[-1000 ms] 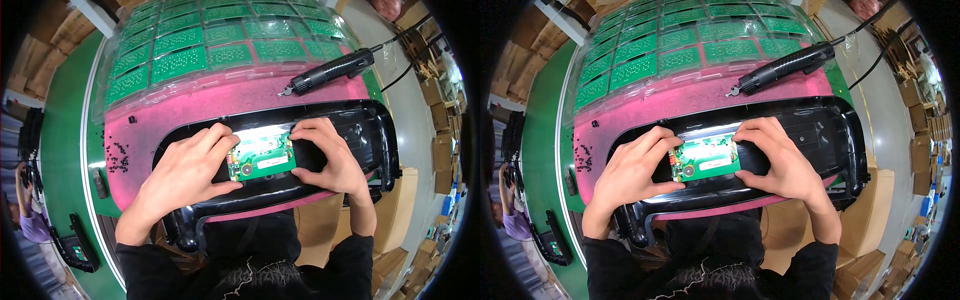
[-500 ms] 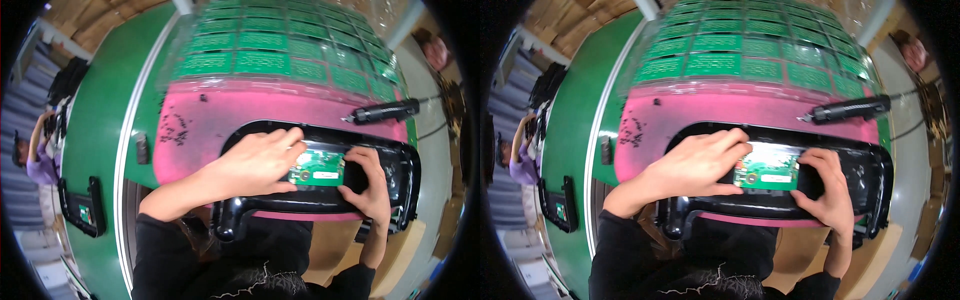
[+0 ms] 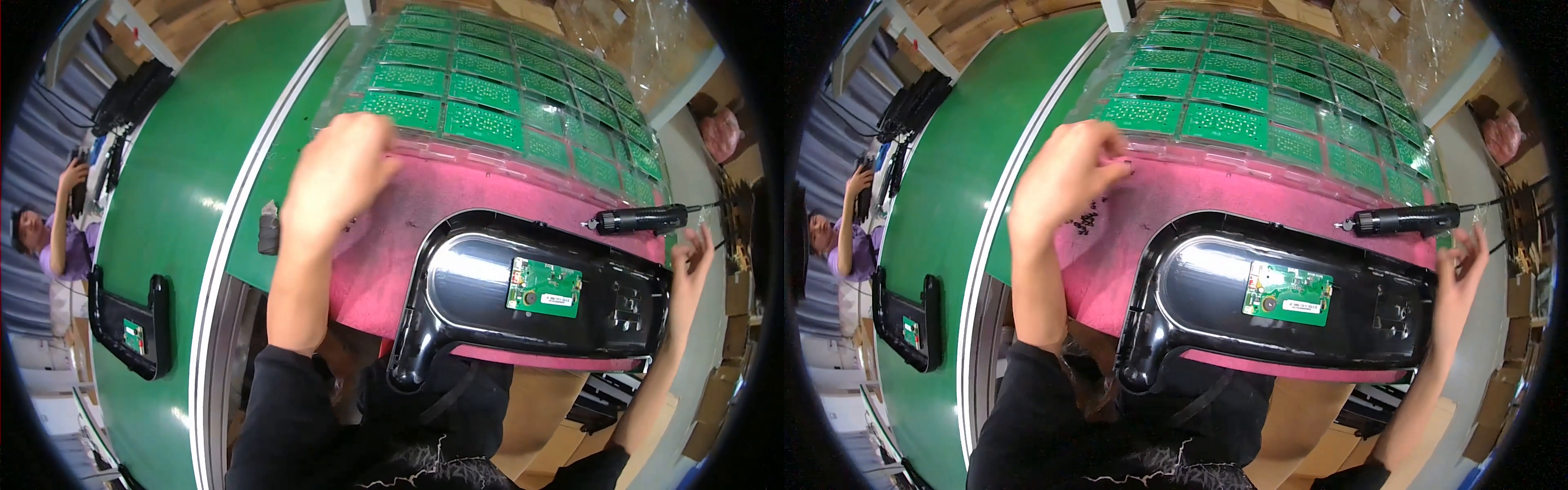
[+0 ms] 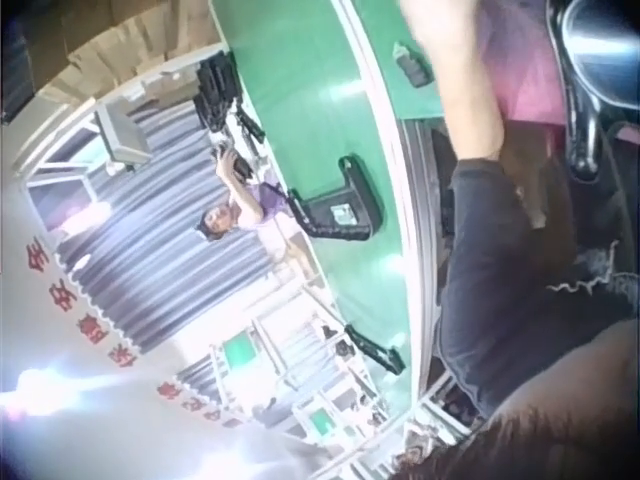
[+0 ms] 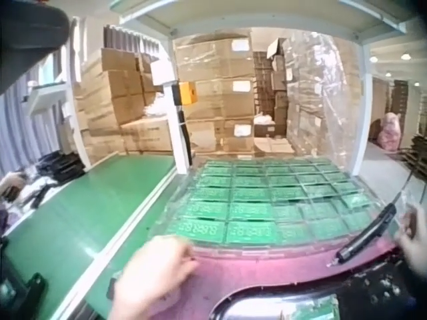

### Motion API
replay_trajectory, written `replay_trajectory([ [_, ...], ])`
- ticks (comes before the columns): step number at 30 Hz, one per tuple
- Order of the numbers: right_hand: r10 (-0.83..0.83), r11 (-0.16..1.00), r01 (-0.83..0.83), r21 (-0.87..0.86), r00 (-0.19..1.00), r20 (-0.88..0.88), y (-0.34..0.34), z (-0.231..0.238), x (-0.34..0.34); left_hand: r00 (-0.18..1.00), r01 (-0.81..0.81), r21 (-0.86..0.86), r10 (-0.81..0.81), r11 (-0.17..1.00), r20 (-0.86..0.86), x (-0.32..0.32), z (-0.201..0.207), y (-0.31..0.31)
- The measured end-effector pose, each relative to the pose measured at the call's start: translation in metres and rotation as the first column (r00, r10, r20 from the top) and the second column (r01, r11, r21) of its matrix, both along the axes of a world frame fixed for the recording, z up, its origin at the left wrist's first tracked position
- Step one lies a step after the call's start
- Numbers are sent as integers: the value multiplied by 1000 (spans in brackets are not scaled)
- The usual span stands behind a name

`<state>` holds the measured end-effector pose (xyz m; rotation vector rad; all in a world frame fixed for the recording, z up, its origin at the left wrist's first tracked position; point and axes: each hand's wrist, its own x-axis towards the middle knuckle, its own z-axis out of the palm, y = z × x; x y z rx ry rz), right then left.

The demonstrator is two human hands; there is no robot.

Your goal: Assembling circuit boards into black plastic housings using an electric screwdriver.

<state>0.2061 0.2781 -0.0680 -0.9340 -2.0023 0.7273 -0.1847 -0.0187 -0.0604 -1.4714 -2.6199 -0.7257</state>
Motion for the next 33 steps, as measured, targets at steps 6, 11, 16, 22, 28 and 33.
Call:
replay_trajectory([
  [6,-130,807,-41,-589,961,-244,82,-1,-4,907,-66,-433,235,899,349,-34,2,-17],
  [11,-331,881,125,-457,853,-403,55,5,-66,949,-55,-502,201,863,243,-19,-3,0],
  [16,97,956,-248,-159,775,-625,-22,17,-137,946,-109,-419,223,902,233,-12,-4,0],
  [22,209,731,-638,-242,546,-811,-35,18,-122,969,-48,-276,111,960,219,-7,-3,-3],
  [28,90,612,-779,-140,244,-966,-98,43,-110,802,205,471,-423,858,422,51,17,25],
  [33,127,530,-846,-55,143,-982,-144,47,-117,314,288,571,-639,769,703,90,-4,34],
])
